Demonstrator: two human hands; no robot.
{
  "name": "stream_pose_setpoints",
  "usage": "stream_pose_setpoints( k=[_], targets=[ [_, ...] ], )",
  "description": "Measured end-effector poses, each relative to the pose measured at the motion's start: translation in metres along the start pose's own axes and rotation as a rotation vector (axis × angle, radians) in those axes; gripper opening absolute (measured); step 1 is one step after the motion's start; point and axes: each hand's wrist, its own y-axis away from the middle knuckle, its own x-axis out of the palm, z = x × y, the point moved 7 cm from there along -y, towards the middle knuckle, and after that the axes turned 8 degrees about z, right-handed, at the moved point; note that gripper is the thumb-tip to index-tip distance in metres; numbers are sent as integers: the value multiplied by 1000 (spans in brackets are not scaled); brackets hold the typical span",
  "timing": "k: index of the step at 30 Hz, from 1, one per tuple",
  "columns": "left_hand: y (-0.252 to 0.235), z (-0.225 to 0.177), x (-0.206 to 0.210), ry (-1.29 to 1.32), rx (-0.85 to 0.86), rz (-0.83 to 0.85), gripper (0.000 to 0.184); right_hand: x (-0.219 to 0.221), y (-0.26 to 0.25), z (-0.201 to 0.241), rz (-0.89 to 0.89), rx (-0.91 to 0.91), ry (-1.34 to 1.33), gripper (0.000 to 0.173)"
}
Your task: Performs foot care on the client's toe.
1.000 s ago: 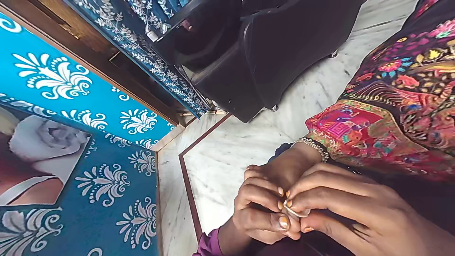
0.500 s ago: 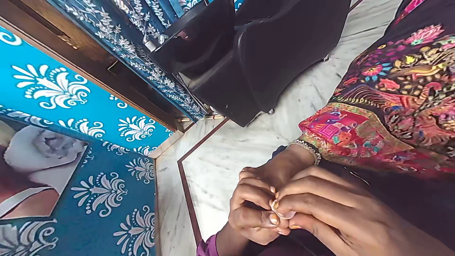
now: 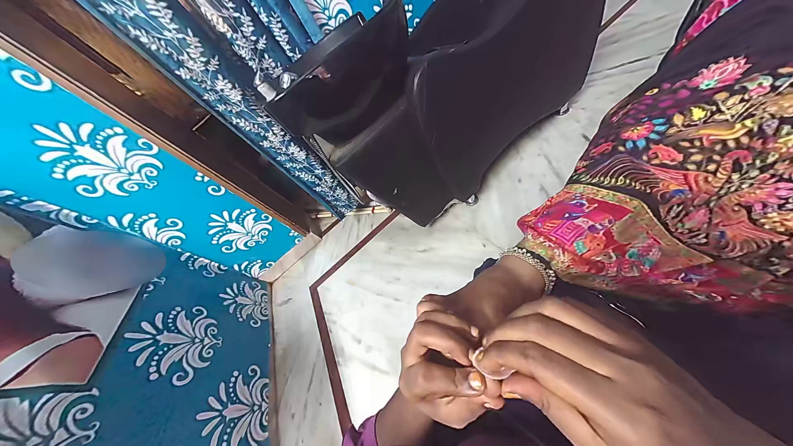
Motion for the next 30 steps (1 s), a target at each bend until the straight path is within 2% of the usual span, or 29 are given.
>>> stream_pose_setpoints(
  k=[4, 12, 21, 27, 30],
  targets=[
    [0, 0, 1, -19, -9, 13, 10, -5, 2, 1, 23, 60, 109, 26],
    [1, 2, 0, -6, -14, -19, 10, 2, 2, 5, -46, -16, 13, 17],
    [1, 2, -1, -4, -19, -16, 13, -3, 3, 3, -68, 77, 48, 20],
    [0, 3, 1, -8, -24, -54, 10, 4, 1, 5, -73, 28, 10, 17],
    [1, 2, 1, -10, -18, -55, 10, 1, 2, 5, -59, 59, 58, 17]
  ],
)
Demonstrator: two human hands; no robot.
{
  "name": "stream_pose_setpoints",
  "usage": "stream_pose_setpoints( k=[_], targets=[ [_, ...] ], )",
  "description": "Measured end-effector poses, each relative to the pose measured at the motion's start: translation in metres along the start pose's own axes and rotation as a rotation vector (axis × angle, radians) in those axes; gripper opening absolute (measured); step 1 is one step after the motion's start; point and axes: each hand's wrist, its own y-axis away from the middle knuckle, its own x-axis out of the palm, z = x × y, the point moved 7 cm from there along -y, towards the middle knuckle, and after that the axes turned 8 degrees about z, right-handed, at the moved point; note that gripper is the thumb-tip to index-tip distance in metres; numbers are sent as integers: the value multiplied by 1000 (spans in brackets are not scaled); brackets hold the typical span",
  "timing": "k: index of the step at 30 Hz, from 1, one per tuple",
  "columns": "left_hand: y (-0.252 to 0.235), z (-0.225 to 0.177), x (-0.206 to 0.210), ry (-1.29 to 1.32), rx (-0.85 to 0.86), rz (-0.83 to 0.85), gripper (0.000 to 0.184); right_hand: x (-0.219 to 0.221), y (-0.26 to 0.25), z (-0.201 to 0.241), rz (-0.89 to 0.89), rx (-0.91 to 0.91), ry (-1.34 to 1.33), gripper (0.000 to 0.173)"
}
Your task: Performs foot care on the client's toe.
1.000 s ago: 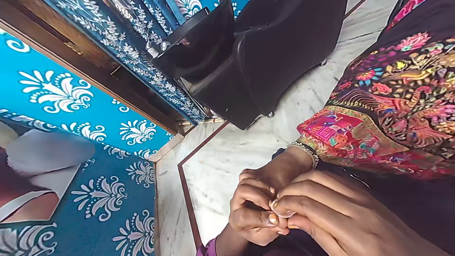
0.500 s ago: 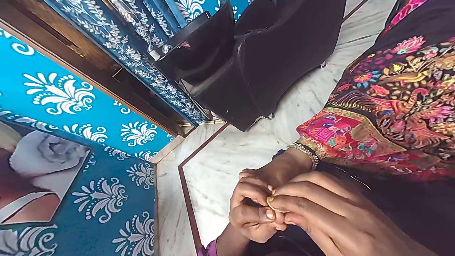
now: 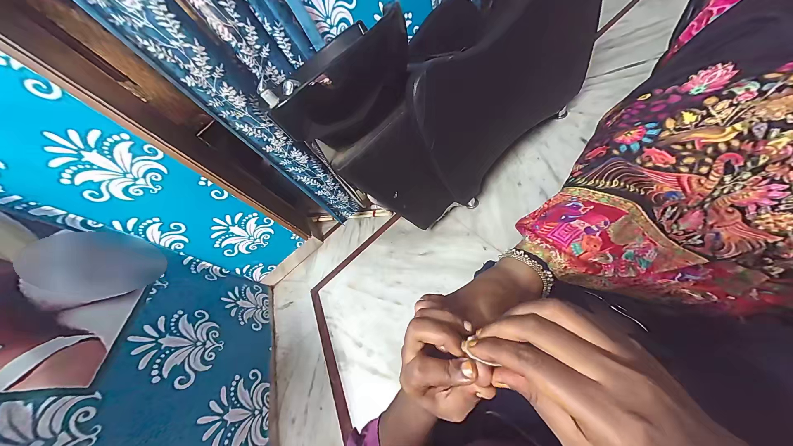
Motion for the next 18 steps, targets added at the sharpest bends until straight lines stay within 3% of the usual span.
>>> stream_pose_setpoints(
  k=[4, 12, 18],
  targets=[
    [-1, 0, -1, -7, 6, 8, 11, -7, 2, 1, -14, 10, 80, 19],
    [-1, 1, -1, 0, 2, -18, 11, 7, -1, -3, -32, -33, -120, 18],
    [-1, -1, -1, -20, -1, 14, 11, -2, 1, -1, -27, 8, -15, 19]
  ],
)
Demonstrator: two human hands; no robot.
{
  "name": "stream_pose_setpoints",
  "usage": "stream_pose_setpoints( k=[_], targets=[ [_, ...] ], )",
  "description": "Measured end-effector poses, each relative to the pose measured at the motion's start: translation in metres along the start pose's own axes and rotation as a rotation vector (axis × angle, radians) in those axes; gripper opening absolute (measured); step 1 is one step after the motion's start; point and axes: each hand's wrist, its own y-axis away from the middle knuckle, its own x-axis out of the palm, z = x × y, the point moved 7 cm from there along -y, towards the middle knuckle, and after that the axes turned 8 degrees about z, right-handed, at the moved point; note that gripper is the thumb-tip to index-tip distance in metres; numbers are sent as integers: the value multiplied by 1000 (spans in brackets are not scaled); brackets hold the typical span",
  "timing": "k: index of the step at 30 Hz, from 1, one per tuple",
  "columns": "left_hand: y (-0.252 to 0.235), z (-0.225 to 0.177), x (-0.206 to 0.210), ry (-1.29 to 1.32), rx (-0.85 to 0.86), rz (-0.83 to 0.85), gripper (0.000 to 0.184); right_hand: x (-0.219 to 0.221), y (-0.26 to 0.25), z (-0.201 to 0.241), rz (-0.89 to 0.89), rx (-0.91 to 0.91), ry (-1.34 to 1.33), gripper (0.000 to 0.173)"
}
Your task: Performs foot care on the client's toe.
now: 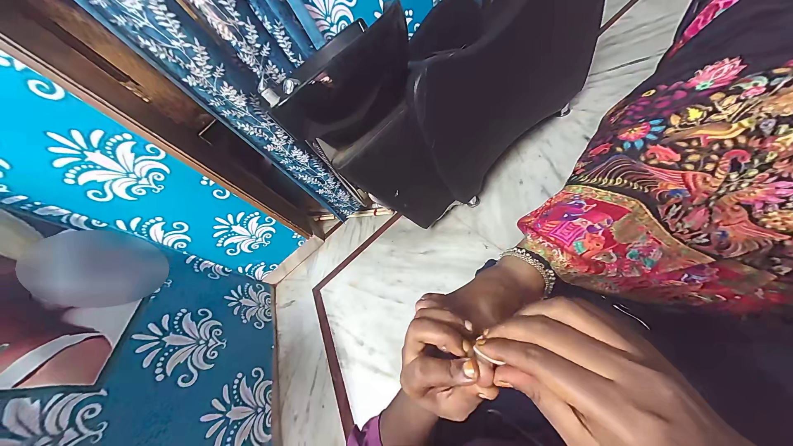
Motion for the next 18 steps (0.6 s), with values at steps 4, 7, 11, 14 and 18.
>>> stream_pose_setpoints(
  k=[4, 7, 11, 14, 18],
  targets=[
    [0, 1, 0, -5, 4, -3, 12, -3, 2, -1, -57, -7, 18, 18],
    [1, 2, 0, -5, -4, -23, 10, 3, 2, -3, -66, -33, -72, 16],
    [1, 2, -1, -9, -6, -31, 10, 8, 0, -6, -38, -18, -123, 20],
    [2, 0, 0, -23, -7, -7, 9, 2, 1, -5, -28, 15, -65, 20],
    [2, 0, -1, -27, 1, -21, 9, 0, 5, -1, -56, 11, 8, 18]
  ],
)
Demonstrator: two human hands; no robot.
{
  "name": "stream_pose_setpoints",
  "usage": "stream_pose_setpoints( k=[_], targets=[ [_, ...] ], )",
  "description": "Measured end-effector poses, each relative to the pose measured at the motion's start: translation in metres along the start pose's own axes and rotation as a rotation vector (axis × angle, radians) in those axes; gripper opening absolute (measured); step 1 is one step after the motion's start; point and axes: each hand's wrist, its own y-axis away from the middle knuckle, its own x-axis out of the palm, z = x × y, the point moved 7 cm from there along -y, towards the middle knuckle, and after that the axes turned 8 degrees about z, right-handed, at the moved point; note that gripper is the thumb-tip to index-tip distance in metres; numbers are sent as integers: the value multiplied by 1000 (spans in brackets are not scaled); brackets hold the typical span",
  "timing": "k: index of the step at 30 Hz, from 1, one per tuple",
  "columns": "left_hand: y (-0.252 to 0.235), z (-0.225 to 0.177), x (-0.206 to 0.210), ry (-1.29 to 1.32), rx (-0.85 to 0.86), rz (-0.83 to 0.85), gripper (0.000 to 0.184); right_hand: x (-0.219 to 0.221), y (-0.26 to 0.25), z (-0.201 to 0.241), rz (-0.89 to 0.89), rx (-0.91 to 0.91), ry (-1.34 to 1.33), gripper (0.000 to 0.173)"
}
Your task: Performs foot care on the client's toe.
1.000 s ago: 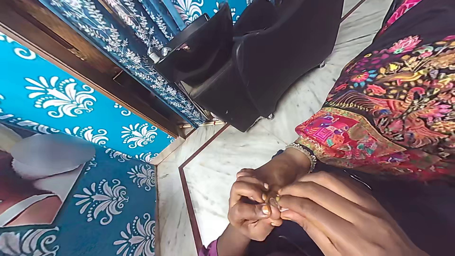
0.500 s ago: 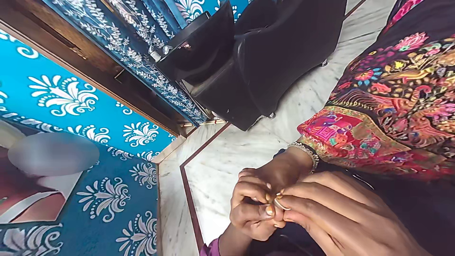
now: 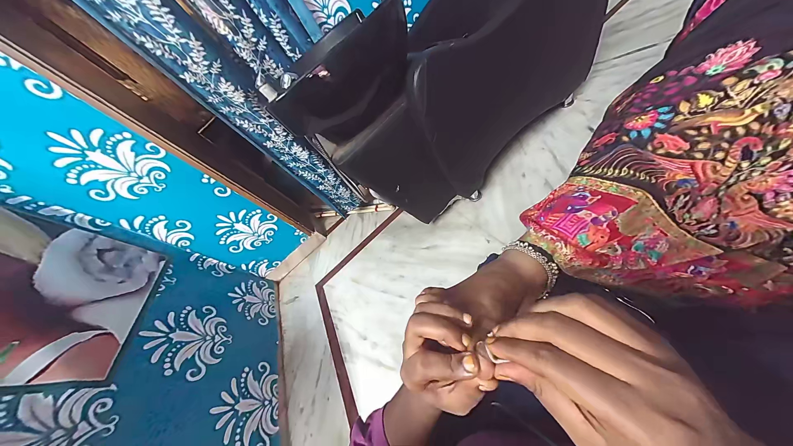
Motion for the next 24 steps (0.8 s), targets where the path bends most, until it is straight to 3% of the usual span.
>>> stream_pose_setpoints(
  k=[4, 10, 15, 24],
  targets=[
    [2, 2, -1, 18, -2, -15, 10, 11, -1, -3, -1, -30, -111, 17],
    [2, -1, -1, 2, -10, 16, 10, 1, 0, -3, 6, 12, -33, 24],
    [1, 1, -1, 11, -17, -17, 9, 9, 1, -3, -37, -4, -126, 15],
    [3, -2, -1, 8, 8, -1, 10, 6, -1, -4, 12, 1, -141, 20]
  ],
)
